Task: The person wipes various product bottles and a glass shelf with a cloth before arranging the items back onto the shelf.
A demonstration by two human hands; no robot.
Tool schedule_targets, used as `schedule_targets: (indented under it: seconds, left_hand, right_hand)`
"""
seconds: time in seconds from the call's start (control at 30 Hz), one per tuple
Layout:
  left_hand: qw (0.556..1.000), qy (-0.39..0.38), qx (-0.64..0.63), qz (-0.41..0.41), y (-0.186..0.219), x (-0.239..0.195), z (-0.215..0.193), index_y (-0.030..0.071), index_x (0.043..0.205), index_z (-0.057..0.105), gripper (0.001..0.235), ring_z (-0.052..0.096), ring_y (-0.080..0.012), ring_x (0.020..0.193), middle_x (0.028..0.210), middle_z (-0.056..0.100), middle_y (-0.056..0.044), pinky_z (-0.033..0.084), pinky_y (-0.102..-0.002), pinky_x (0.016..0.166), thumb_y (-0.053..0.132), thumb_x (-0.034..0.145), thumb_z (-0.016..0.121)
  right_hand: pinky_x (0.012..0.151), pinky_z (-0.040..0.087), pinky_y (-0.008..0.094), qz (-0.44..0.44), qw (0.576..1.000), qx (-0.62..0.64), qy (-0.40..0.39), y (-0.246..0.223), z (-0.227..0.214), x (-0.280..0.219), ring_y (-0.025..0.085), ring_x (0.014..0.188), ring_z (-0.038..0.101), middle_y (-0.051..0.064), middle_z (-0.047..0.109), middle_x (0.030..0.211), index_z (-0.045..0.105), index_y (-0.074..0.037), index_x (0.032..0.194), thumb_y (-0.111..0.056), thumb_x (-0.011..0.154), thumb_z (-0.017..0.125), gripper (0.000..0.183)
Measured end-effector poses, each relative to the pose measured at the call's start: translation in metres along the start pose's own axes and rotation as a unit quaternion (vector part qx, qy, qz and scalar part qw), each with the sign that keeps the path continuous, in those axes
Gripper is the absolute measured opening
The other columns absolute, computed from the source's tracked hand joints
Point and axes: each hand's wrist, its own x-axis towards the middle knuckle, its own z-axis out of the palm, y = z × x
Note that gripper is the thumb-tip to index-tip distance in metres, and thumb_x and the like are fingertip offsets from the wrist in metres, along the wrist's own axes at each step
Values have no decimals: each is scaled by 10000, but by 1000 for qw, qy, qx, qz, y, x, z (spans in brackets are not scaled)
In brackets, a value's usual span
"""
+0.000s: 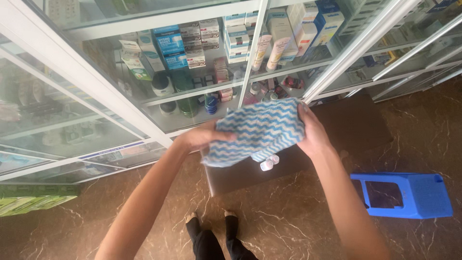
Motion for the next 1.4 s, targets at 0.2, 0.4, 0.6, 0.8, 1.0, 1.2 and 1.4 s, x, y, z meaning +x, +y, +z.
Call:
schedule_targets:
  seconds: [0.2, 0.4, 0.6, 0.8, 1.0, 1.2, 1.4]
  left_hand:
    - [994, 83, -59, 28, -26, 8, 16, 41, 1295, 613, 500, 639, -124, 1066, 1156, 712, -32, 490, -341, 994, 358, 924, 720]
    - [970, 132, 125, 159, -18, 14, 26, 40, 1165, 691, 294, 657, -105, 878, 990, 756, -54, 549, -292, 838, 289, 1020, 628]
    - [847, 195, 375, 322, 0, 18, 52, 18, 1052, 681, 147, 698, -350, 823, 1005, 718, -185, 552, -435, 769, 104, 933, 694]
    - [710, 286, 514, 386, 1, 7, 91, 0, 1049, 660, 360, 676, -458, 950, 1166, 544, -181, 524, -489, 801, 195, 748, 693]
    - [903, 332, 166, 215, 4, 11, 91, -4, 1030, 750, 335, 661, -141, 694, 857, 760, -131, 526, -293, 655, 321, 948, 739]
    - [835, 464, 168, 243, -6, 15, 92, -50, 909, 730, 188, 549, -100, 610, 760, 672, -77, 444, -256, 555, 122, 881, 800]
    - [846, 453, 177, 218, -8, 7, 82, -46, 928, 719, 200, 576, -55, 609, 691, 692, -67, 477, -252, 562, 129, 871, 799]
  right_hand:
    - [998, 514, 406, 57, 997, 36, 33, 30, -24, 5, 211, 1123, 662, 59, 683, 1208, 605, -128, 1329, -304, 1006, 556, 371]
    - [1004, 454, 374, 37, 966, -255, -7, 47, -30, 0, 193, 1141, 622, 107, 681, 1232, 673, -3, 1274, -224, 1042, 642, 321]
    - [880, 597, 413, -68, 964, -250, -62, 53, 34, -27, 208, 1088, 665, 119, 637, 1213, 573, -5, 1245, -253, 1002, 610, 350]
    - [862, 609, 377, -152, 949, -276, 33, 57, 73, -36, 167, 1072, 679, 104, 675, 1141, 580, 37, 1212, -119, 1005, 621, 262]
    - [717, 559, 249, -189, 920, -344, 2, 67, 69, -44, 77, 854, 705, 54, 738, 950, 615, 46, 1174, -87, 1071, 489, 211]
    - [570, 380, 233, -170, 871, -460, 22, 73, 56, -47, 74, 649, 448, 43, 558, 759, 617, 16, 1238, -61, 1078, 486, 221]
    - [695, 641, 315, -105, 955, -276, -29, 66, 51, -37, 113, 817, 614, 41, 623, 972, 628, -14, 1150, -112, 1059, 522, 170]
